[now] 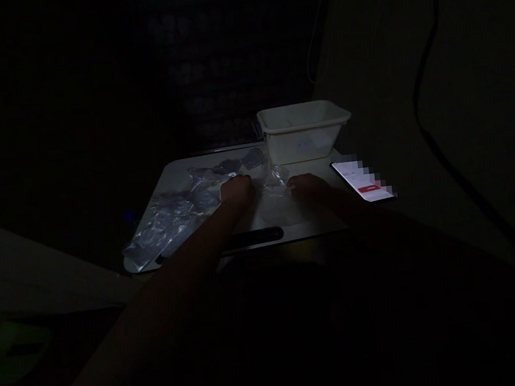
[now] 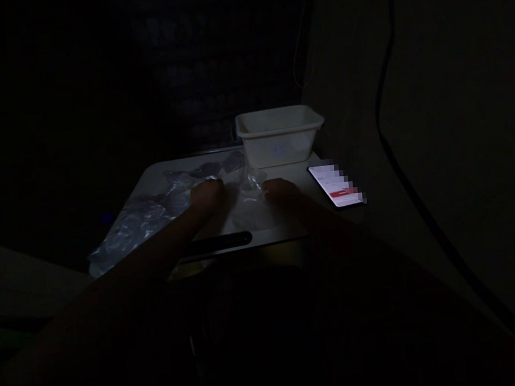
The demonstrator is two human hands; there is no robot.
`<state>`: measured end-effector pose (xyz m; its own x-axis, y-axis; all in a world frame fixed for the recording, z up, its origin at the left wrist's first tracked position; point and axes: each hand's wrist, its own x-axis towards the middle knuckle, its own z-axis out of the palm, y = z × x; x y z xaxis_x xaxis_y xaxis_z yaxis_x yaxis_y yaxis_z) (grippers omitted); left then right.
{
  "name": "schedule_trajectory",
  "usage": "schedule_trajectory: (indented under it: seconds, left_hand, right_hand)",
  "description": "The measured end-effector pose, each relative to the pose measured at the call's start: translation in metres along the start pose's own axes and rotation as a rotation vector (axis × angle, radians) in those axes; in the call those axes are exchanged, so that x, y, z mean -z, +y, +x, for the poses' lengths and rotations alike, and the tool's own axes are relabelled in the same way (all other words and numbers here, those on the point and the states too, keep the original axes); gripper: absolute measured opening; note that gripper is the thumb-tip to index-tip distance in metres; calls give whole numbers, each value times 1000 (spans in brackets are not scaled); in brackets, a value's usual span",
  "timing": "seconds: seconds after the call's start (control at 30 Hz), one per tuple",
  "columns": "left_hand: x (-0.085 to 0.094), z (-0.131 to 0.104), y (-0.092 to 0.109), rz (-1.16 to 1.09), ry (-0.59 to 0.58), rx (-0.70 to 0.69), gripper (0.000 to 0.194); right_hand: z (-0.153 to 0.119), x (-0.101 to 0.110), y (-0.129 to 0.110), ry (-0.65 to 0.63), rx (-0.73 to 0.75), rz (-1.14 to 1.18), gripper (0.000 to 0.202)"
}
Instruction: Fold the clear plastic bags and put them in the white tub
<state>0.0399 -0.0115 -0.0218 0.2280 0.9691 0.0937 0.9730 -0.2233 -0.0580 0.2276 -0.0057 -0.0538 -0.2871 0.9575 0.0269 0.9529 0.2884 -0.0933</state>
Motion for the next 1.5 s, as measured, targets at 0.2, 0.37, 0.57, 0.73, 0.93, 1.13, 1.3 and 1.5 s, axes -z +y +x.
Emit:
schedule_trajectory:
  seconds: [0.2,0.37,0.57,0.73,0.93,1.13,1.3,1.5]
  left_hand:
    - [2,-2,1,14,-43,-15,34]
    - [2,-4,3,23,-49,-34,34]
    - [3,-3,5,62,-87,-75,30]
    - [3,-2,6,65,-78,-93,29]
    - [4,-3,3,41,-69,-36,29]
    - [3,-3,-4,14,-91,26,32]
    - [5,-4,-4,22,-79,23,35]
    - [8,-4,0,41,-82,21,34]
  right_hand:
    - [-3,0,-1,3,-26,24,31]
    - [-2,0,0,-9,-8,5,32]
    - [-3,0,0,-8,-5,5,33]
    - [-6,3,-2,0,-4,24,32]
    - [-3,-1,2,3,8,25,32]
    - [-4,-1,2,-3,5,14,33]
    - [-4,1,0,-13,-1,24,32]
    - [-3,-1,2,-18,8,15,33]
